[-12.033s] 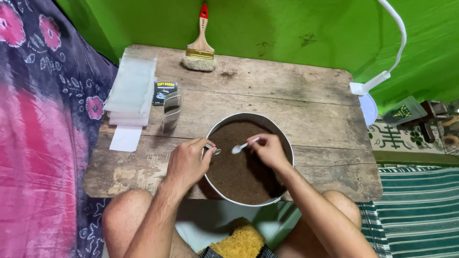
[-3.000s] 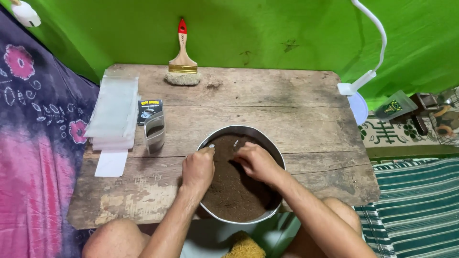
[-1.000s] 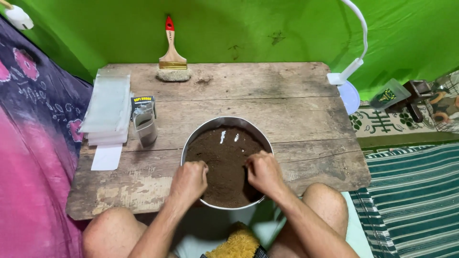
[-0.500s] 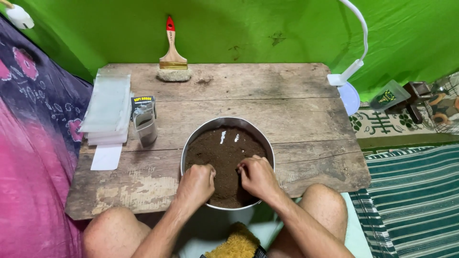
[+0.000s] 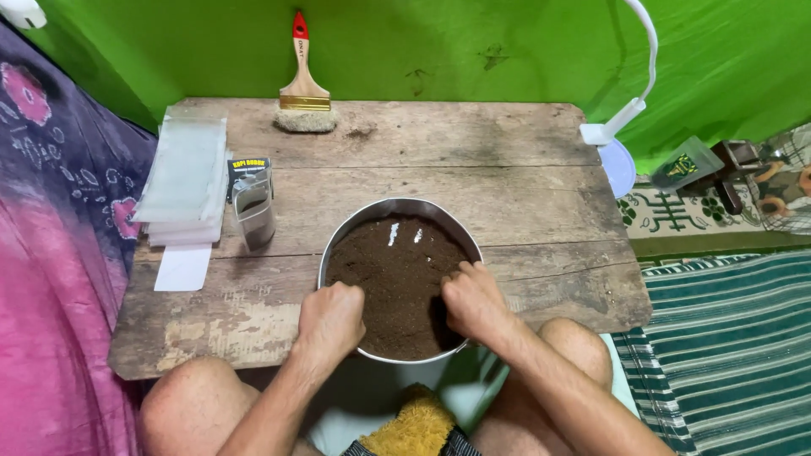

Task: Filling small plastic bags with coffee grounds using a small spoon from a metal bowl.

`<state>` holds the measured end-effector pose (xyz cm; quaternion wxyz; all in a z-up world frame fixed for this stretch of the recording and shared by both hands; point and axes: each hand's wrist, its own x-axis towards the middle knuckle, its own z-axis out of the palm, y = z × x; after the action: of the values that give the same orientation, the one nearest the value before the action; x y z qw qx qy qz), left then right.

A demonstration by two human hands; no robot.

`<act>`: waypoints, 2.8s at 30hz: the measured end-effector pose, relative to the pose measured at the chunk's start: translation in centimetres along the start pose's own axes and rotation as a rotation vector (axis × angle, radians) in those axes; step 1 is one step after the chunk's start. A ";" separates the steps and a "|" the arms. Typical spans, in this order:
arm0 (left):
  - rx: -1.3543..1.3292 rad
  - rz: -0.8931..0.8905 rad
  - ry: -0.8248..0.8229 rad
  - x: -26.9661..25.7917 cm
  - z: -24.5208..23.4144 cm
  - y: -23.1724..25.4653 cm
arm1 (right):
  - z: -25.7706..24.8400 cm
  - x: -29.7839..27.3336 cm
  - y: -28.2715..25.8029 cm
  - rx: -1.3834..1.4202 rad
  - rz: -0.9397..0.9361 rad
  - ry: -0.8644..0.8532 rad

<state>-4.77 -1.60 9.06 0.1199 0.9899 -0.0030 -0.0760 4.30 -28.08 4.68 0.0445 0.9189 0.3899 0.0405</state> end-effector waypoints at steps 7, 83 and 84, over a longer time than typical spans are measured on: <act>-0.226 -0.059 0.012 -1.2 -2.8 -0.4 | -1.4 0.7 2.4 0.211 0.234 -0.072; 0.036 0.352 -0.041 2.1 4.6 -2.7 | -2.7 0.1 -2.7 0.604 -0.309 0.081; 0.094 0.372 -0.004 3.0 5.9 -2.9 | -3.3 -0.6 -3.0 0.751 -0.293 -0.011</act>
<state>-2.71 -0.22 2.29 0.0857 0.9766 -0.1897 -0.0542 1.42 -26.25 7.59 -0.2869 0.8061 0.5043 -0.1162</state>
